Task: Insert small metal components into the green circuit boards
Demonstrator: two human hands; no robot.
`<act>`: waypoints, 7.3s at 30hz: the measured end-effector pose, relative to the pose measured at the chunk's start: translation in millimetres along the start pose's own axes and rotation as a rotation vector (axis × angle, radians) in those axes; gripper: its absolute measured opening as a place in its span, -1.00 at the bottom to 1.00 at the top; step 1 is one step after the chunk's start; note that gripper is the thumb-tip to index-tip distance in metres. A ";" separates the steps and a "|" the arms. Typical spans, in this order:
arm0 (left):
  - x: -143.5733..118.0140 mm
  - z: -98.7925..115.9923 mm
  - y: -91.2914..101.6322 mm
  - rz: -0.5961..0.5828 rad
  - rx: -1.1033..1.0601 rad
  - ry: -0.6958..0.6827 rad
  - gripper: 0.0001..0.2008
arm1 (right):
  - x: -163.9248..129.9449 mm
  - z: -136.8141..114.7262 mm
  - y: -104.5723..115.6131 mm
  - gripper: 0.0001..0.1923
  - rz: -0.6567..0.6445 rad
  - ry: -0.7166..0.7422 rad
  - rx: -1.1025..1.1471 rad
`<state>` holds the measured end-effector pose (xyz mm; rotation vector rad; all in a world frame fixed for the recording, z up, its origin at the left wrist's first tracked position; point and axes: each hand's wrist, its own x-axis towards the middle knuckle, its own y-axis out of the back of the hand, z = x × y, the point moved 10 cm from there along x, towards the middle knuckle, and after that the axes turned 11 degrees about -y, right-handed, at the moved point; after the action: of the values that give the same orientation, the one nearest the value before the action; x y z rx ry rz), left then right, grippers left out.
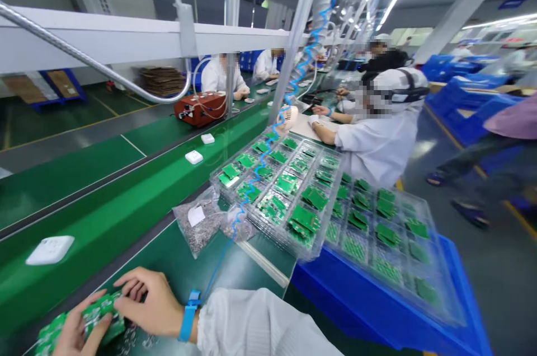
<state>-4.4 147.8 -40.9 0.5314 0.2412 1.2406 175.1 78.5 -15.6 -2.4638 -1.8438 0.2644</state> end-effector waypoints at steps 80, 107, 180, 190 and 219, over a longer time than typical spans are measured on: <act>-68.8 64.1 11.5 -0.105 0.956 -0.006 -0.38 | -20.8 15.3 20.7 -0.75 -0.312 0.051 -0.952; -64.1 58.8 23.3 0.030 0.910 -0.086 -0.48 | -22.0 12.6 14.4 -0.80 -0.311 0.234 -1.156; -74.2 47.6 -26.4 -0.014 -0.386 0.187 -0.59 | -31.5 8.0 5.1 -0.57 -0.262 -0.113 -0.282; -67.2 61.2 -15.5 0.051 -0.152 0.089 -0.50 | -28.2 9.9 10.1 -0.56 -0.228 -0.171 -0.122; -73.8 96.6 -29.1 -0.080 0.522 -0.293 -0.85 | -26.0 32.1 4.6 -0.49 -0.319 -0.282 -0.117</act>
<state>40.1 47.5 18.9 1.1331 0.3362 1.0022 166.9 50.4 -45.2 -2.2459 -2.3925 0.5203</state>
